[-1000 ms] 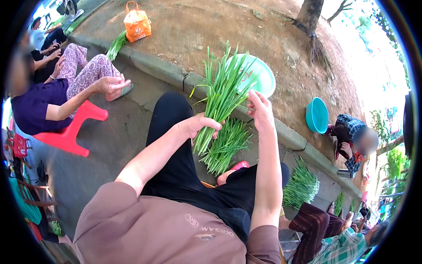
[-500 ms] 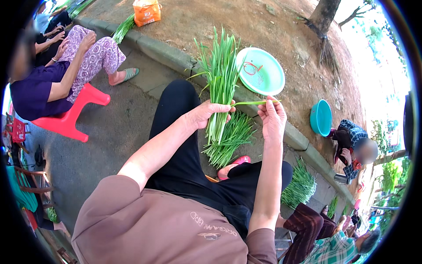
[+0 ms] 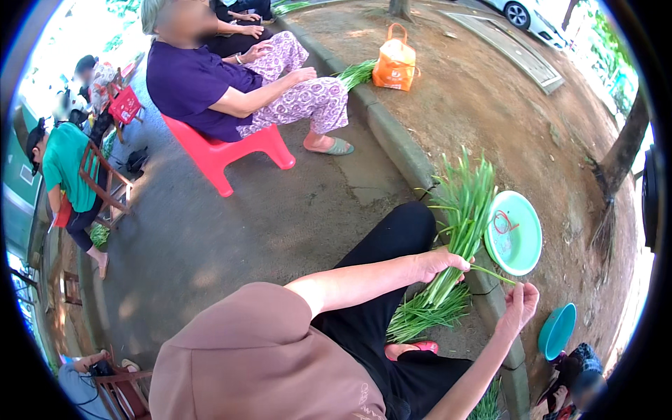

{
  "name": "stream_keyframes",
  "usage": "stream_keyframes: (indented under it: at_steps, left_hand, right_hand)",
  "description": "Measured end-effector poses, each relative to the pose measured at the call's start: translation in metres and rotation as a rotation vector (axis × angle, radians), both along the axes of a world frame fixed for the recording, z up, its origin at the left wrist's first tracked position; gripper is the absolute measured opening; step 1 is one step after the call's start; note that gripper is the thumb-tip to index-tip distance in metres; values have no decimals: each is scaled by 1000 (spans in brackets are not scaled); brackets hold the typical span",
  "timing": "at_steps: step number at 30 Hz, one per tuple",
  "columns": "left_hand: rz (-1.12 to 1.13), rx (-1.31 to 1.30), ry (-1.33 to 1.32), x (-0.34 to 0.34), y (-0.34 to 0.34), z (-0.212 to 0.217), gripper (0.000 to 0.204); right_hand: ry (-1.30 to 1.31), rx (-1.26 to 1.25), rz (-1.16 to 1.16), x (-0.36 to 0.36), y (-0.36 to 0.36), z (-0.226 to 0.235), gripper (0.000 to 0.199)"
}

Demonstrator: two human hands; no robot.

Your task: The person holds bundles of chives and plucks individual blades from them by hand.

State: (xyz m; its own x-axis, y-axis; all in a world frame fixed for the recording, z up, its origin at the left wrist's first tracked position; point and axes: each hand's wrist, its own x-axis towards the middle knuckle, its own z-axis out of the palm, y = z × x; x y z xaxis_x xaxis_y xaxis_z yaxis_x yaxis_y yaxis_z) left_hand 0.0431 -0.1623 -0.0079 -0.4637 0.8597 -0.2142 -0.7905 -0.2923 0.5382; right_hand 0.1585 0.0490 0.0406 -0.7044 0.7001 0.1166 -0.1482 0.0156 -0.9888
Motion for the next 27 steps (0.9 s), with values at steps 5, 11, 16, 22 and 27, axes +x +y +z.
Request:
stream_keyframes:
  at_steps: [5, 11, 16, 22, 27]
  left_hand:
    - [-110, -43, 15, 0, -3, 1, 32]
    - [-145, -89, 78, 0, 1, -5, 32]
    - [-166, -147, 75, 5, 9, -13, 32]
    - [-81, -34, 207, 5, 5, -25, 23]
    - [-263, -250, 257, -2, 22, -34, 19]
  right_hand:
    - [-163, 316, 23, 5, 15, 1, 9]
    - [-251, 335, 119, 18, 8, 5, 11]
    - [-338, 978, -263, 21, -21, 13, 16]
    - [-340, 1111, 709, -53, -185, 83, 45]
    - [-256, 1203, 769, -49, -191, 85, 29]
